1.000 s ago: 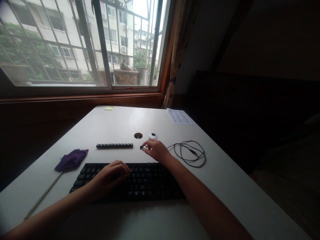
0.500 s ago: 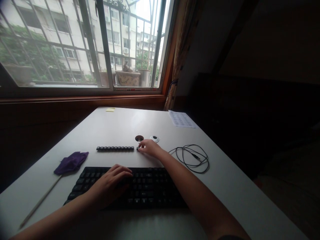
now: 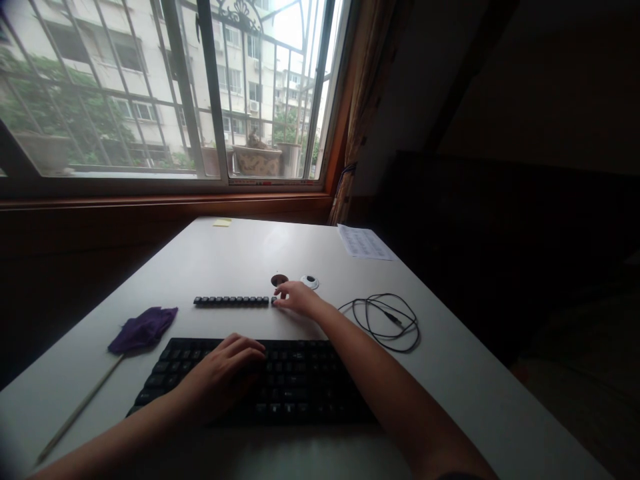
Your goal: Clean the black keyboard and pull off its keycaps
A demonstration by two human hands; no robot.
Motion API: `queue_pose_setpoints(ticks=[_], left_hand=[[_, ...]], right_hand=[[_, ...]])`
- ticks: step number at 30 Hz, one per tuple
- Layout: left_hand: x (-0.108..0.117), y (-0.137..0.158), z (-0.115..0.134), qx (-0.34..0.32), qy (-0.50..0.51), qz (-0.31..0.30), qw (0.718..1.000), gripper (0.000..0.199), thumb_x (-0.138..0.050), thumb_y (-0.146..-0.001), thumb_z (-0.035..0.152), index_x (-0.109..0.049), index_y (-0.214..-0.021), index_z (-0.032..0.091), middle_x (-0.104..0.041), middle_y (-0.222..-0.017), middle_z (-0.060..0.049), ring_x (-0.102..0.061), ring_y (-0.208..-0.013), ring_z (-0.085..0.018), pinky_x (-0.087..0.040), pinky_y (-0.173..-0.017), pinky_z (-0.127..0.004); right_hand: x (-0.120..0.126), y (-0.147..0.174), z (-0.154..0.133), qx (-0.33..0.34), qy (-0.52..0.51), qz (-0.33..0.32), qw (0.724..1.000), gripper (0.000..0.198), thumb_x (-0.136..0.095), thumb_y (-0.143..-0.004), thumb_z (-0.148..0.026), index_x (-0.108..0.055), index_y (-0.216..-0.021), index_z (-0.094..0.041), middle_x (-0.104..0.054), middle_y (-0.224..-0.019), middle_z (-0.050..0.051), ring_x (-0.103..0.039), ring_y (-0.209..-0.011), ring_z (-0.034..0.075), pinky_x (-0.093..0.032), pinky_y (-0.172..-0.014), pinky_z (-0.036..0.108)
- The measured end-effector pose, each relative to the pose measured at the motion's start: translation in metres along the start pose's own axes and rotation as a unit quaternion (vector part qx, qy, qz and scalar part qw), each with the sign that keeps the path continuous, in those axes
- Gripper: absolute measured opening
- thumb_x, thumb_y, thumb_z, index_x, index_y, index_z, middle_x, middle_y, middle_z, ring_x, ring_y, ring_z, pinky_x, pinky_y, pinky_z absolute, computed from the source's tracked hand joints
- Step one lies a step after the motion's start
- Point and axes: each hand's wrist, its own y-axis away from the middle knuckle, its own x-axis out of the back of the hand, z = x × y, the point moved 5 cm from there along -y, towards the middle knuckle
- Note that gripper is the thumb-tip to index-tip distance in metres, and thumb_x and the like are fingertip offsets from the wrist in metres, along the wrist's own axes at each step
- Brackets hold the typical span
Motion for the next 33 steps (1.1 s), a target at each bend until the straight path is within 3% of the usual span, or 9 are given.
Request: queue_pose_setpoints(ticks=[27, 33], left_hand=[[-0.001, -0.001, 0.000, -0.003, -0.008, 0.000, 1.000, 0.026, -0.062, -0.085, 0.010, -0.062, -0.107, 0.023, -0.066, -0.114, -0.006, -0.056, -0.106, -0.025, -0.053, -0.093, -0.042], [-0.001, 0.000, 0.000, -0.014, -0.003, 0.005, 1.000, 0.025, -0.059, -0.086, 0.009, -0.062, -0.108, 0.023, -0.065, -0.114, -0.007, -0.057, -0.105, -0.025, -0.053, -0.092, -0.042]], right_hand=[[-0.002, -0.004, -0.007, -0.002, -0.008, 0.003, 1.000, 0.015, -0.073, -0.079, -0.027, -0.077, -0.093, -0.021, -0.070, -0.082, 0.003, -0.062, -0.073, 0.015, -0.043, -0.067, 0.025], [0.010, 0.001, -0.005, -0.009, -0.039, 0.024, 0.999, 0.034, -0.075, -0.079, -0.044, -0.074, -0.102, -0.020, -0.071, -0.086, 0.004, -0.062, -0.074, 0.016, -0.044, -0.070, 0.026]])
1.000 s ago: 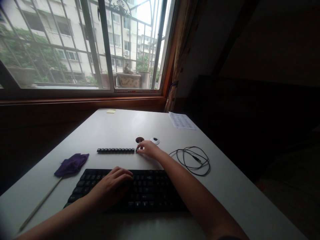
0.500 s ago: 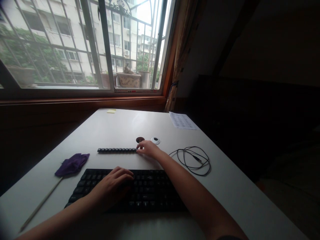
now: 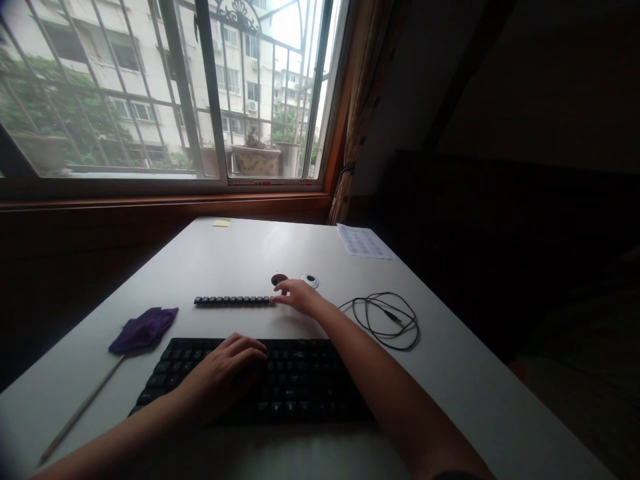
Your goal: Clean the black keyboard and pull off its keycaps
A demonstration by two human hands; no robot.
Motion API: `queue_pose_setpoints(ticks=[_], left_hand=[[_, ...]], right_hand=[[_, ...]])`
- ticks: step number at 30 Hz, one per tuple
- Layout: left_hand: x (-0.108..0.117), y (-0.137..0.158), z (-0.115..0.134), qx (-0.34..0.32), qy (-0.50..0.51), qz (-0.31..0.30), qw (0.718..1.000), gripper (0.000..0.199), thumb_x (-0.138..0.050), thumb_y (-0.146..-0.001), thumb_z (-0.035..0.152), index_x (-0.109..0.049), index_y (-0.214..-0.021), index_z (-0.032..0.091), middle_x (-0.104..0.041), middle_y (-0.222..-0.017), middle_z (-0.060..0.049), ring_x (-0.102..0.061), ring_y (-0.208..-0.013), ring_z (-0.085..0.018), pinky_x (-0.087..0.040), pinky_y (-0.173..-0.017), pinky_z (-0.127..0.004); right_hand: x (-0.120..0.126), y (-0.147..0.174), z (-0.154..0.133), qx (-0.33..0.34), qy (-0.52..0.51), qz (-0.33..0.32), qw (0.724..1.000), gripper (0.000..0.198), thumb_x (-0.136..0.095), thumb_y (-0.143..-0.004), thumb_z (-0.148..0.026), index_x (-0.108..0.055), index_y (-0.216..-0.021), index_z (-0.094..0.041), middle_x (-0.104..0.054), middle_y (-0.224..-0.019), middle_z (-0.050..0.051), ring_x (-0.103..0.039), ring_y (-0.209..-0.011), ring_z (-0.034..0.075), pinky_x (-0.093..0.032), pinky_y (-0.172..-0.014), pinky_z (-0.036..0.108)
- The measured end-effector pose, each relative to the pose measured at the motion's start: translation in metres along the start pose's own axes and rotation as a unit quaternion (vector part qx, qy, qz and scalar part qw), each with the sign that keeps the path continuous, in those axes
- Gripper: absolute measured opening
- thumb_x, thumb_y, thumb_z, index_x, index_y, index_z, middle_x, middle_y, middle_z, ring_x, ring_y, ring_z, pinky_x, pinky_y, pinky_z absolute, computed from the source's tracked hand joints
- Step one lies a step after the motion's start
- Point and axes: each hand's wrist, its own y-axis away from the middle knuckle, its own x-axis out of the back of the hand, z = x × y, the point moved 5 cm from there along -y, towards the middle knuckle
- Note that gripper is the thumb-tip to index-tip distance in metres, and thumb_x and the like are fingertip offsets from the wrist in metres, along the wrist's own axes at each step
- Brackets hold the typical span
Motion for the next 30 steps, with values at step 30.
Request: queue_pose_setpoints(ticks=[30], left_hand=[[0.004, -0.003, 0.003, -0.037, -0.086, -0.037, 0.995, 0.023, -0.056, -0.093, 0.011, -0.059, -0.113, 0.021, -0.065, -0.111, -0.007, -0.059, -0.099, -0.023, -0.057, -0.088, -0.038]], right_hand=[[0.071, 0.201, 0.040, -0.213, -0.197, 0.331, 0.898, 0.056, -0.049, -0.087, -0.067, -0.062, -0.067, -0.017, -0.053, -0.059, 0.001, -0.045, -0.052, 0.013, -0.033, -0.048, 0.025]])
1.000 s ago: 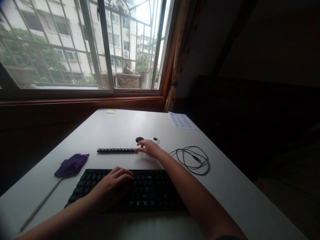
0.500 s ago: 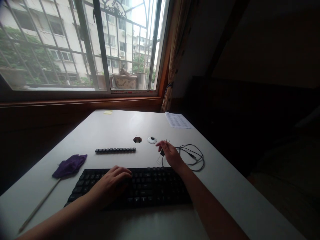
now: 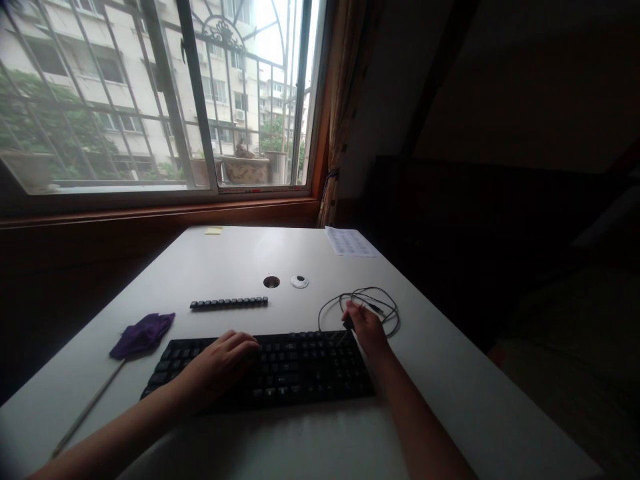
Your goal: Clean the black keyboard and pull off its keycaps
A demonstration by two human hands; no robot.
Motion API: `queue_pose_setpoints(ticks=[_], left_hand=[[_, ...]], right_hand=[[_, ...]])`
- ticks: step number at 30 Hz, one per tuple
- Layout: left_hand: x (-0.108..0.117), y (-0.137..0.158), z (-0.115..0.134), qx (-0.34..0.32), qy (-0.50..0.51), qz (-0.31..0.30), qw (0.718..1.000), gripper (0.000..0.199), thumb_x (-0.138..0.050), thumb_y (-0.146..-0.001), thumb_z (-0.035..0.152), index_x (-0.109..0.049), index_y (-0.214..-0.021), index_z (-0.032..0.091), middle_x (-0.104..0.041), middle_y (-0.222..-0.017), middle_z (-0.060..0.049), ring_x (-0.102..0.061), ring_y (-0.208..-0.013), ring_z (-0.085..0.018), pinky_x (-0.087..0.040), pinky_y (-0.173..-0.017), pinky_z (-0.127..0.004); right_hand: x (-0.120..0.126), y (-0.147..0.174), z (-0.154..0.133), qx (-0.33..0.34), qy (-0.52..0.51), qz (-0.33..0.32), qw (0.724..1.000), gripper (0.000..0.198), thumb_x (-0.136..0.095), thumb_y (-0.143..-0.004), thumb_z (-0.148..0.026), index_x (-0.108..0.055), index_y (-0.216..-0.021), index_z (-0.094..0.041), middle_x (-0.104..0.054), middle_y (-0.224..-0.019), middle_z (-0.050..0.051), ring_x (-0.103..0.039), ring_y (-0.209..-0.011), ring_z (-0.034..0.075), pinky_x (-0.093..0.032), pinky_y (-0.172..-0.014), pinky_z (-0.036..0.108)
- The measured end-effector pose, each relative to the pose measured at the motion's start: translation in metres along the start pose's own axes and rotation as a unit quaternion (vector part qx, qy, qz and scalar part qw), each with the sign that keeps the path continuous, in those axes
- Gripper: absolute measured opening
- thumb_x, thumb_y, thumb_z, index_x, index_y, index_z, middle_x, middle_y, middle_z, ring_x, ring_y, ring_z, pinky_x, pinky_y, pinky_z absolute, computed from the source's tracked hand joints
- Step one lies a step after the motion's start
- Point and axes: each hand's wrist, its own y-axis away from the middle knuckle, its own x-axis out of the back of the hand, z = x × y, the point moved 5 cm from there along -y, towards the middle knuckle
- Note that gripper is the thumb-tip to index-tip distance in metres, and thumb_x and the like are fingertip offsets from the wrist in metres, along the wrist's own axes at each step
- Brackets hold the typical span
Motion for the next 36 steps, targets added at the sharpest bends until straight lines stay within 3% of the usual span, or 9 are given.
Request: queue_pose_setpoints(ticks=[6, 8, 14, 20, 26, 36], left_hand=[[0.016, 0.023, -0.011, 0.000, -0.037, -0.009, 0.999, 0.027, -0.056, -0.093, 0.015, -0.059, -0.119, 0.023, -0.062, -0.120, -0.008, -0.059, -0.104, -0.024, -0.056, -0.091, -0.041], [0.022, 0.036, -0.025, 0.034, -0.040, 0.001, 0.999, 0.025, -0.054, -0.095, 0.017, -0.060, -0.119, 0.024, -0.062, -0.121, -0.007, -0.059, -0.106, -0.025, -0.055, -0.092, -0.041], [0.047, 0.070, -0.070, 0.145, -0.012, 0.108, 0.983, 0.022, -0.054, -0.096, 0.035, -0.065, -0.112, 0.025, -0.065, -0.118, -0.007, -0.061, -0.108, -0.026, -0.053, -0.095, -0.041], [0.053, 0.077, -0.085, 0.198, 0.048, 0.113, 0.973, 0.027, -0.048, -0.097, 0.039, -0.067, -0.109, 0.023, -0.067, -0.111, -0.008, -0.065, -0.103, -0.026, -0.054, -0.092, -0.041], [0.048, 0.077, -0.088, 0.178, 0.040, 0.083, 0.980, 0.026, -0.050, -0.096, 0.036, -0.069, -0.105, 0.023, -0.068, -0.106, -0.008, -0.063, -0.101, -0.026, -0.052, -0.091, -0.041], [0.041, 0.073, -0.084, 0.138, -0.001, 0.058, 0.989, 0.021, -0.051, -0.097, 0.031, -0.069, -0.106, 0.024, -0.068, -0.105, -0.007, -0.059, -0.100, -0.026, -0.051, -0.091, -0.042]], right_hand=[[-0.005, 0.000, 0.023, -0.085, -0.104, 0.023, 0.991, 0.052, -0.060, -0.079, -0.067, -0.061, -0.064, -0.017, -0.051, -0.056, -0.001, -0.044, -0.049, 0.011, -0.033, -0.044, 0.023], [-0.004, -0.001, 0.030, -0.102, -0.142, 0.043, 0.984, 0.050, -0.062, -0.079, -0.065, -0.060, -0.063, -0.017, -0.050, -0.055, -0.001, -0.042, -0.048, 0.010, -0.031, -0.042, 0.022], [-0.001, -0.002, 0.046, -0.147, -0.250, 0.081, 0.954, 0.043, -0.071, -0.074, -0.057, -0.059, -0.063, -0.018, -0.053, -0.057, -0.002, -0.048, -0.047, 0.009, -0.032, -0.039, 0.019], [-0.001, -0.003, 0.049, -0.154, -0.303, 0.105, 0.935, 0.037, -0.074, -0.073, -0.050, -0.058, -0.062, -0.018, -0.051, -0.050, -0.003, -0.044, -0.039, 0.008, -0.029, -0.035, 0.019], [0.000, -0.005, 0.052, -0.150, -0.314, 0.131, 0.928, 0.036, -0.074, -0.074, -0.048, -0.058, -0.062, -0.018, -0.051, -0.051, -0.003, -0.045, -0.042, 0.007, -0.029, -0.035, 0.017], [-0.006, -0.012, 0.044, -0.144, -0.304, 0.059, 0.940, 0.042, -0.071, -0.077, -0.054, -0.061, -0.062, -0.016, -0.043, -0.047, -0.005, -0.037, -0.038, 0.004, -0.023, -0.032, 0.014]])
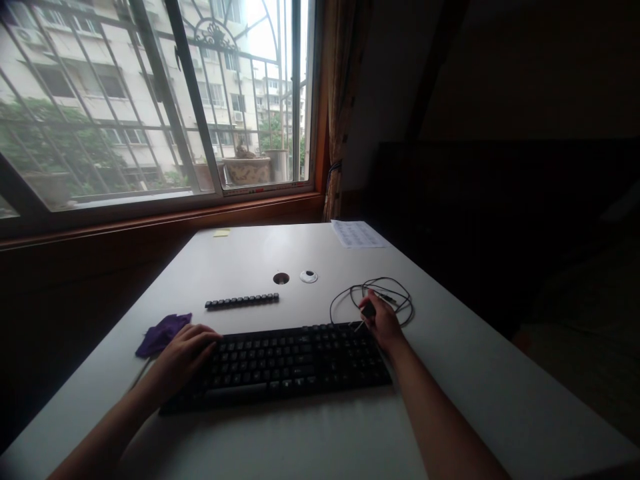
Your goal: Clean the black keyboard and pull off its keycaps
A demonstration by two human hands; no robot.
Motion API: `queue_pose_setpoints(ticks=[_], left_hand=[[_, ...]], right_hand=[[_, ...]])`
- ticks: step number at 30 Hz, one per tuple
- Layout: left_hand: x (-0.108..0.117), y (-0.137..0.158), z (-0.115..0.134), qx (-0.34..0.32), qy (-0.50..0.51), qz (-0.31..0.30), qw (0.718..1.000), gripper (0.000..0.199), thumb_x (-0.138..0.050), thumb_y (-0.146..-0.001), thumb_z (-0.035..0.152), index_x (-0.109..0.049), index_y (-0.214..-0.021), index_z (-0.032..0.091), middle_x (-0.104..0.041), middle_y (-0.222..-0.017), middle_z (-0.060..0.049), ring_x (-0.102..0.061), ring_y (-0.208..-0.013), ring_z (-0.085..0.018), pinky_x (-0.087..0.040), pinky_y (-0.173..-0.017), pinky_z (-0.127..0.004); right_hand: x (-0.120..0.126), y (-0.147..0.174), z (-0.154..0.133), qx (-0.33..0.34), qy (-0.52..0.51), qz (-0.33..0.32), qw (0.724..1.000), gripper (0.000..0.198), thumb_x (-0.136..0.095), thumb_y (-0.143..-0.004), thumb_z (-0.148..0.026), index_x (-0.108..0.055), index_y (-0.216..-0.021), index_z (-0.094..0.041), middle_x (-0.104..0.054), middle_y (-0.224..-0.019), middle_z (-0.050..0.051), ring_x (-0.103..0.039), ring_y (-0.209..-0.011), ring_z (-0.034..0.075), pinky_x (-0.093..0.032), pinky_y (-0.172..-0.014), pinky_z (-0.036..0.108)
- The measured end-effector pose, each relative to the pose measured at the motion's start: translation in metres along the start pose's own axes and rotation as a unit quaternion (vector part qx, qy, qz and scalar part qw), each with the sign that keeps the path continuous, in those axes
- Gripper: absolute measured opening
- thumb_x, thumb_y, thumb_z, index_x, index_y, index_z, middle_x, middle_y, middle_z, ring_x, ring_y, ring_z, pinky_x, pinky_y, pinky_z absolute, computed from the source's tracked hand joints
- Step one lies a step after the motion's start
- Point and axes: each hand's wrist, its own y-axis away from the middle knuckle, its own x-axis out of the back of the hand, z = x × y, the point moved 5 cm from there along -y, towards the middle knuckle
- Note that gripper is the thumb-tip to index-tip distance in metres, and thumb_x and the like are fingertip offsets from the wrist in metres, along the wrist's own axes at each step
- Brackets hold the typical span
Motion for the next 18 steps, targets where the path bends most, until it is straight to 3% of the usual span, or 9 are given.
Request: queue_pose_setpoints(ticks=[18], left_hand=[[0.0015, -0.0056, 0.0016, 0.012, 0.024, -0.006, 1.000, 0.026, -0.048, -0.098, 0.035, -0.071, -0.104, 0.024, -0.067, -0.102, -0.008, -0.060, -0.096, -0.025, -0.051, -0.089, -0.040]], right_hand=[[-0.0018, 0.0036, -0.0028, -0.014, 0.052, 0.011, 0.998, 0.047, -0.071, -0.073, -0.061, -0.062, -0.066, -0.016, -0.046, -0.049, -0.004, -0.041, -0.039, 0.006, -0.025, -0.033, 0.015]])
